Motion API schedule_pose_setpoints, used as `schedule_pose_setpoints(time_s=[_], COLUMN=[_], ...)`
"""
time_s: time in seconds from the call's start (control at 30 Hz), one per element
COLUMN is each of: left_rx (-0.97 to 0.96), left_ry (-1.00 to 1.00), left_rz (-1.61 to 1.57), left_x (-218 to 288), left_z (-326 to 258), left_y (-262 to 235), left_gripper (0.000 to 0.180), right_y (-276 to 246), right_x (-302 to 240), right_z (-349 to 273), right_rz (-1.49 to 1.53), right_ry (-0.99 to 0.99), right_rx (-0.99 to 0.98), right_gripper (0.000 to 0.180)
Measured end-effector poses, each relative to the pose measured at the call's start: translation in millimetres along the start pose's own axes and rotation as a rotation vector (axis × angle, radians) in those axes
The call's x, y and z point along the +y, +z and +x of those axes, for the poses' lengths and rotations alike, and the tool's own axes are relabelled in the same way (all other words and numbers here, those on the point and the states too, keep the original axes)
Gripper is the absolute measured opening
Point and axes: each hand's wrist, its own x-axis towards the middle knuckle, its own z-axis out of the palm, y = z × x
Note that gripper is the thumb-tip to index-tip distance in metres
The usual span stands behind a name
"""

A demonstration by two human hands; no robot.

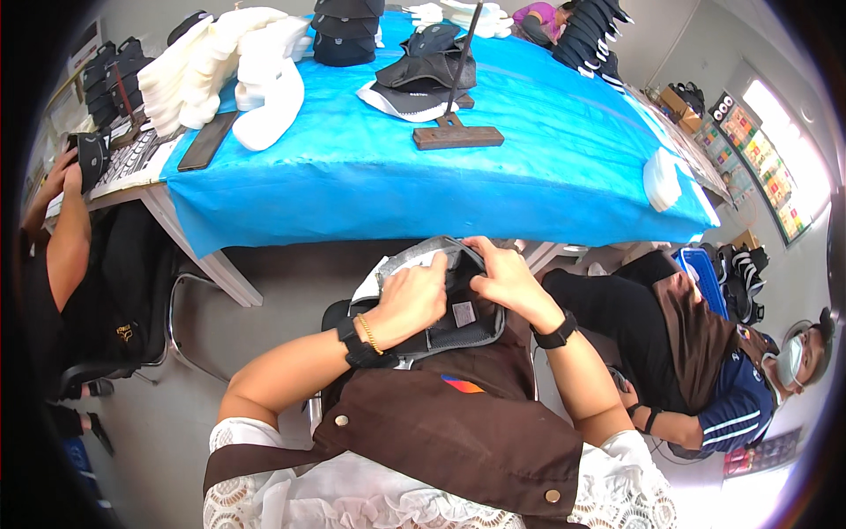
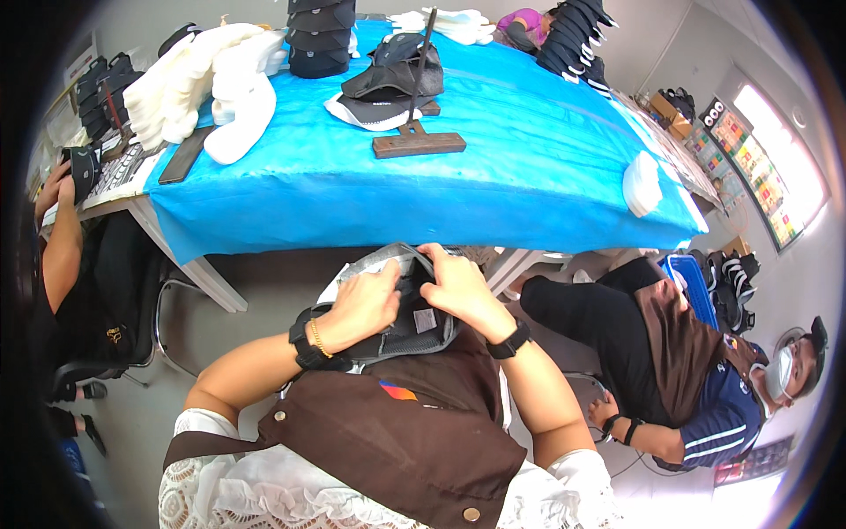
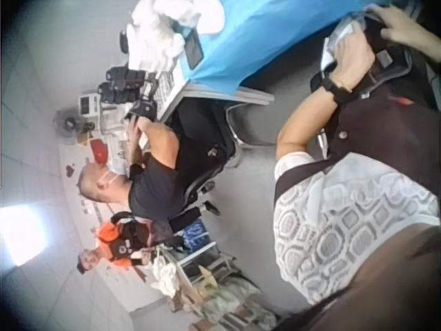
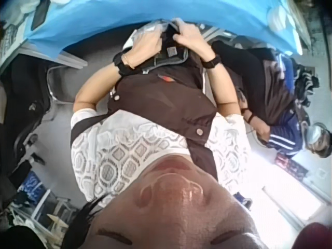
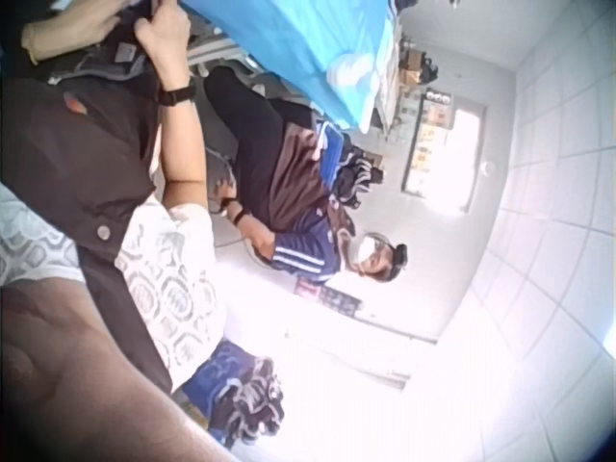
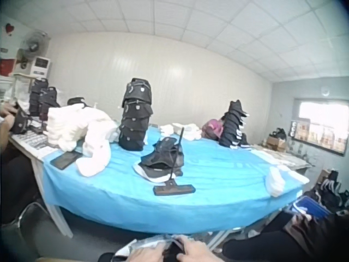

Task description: Inspecting and handling various shoe upper and padding components.

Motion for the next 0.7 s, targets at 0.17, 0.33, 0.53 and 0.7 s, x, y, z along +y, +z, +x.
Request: schedule_pose_setpoints(time_s=[0.17,0.33,0.53,0.7], left_rx=[0.235,0.238,0.239,0.280], left_ry=[0.073,0.101,0.210,0.221], left_rz=[-0.038,-0.054,0.166,0.087], left_x=[-28,-35,-16,-15], left_z=[2,5,-5,-4], left_y=[-35,-29,-25,-23], left_gripper=[0.014,0.016,0.023,0.022], right_y=[6,7,0,3], right_x=[16,23,9,15], right_z=[-18,-22,-22,-23], right_rz=[0.087,0.057,0.086,0.120], right_ry=[-0.079,-0.058,-0.027,-0.034], right_rx=[0.038,-0.007,-0.072,-0.066], right_gripper=[0.060,0.067,0.070,0.070])
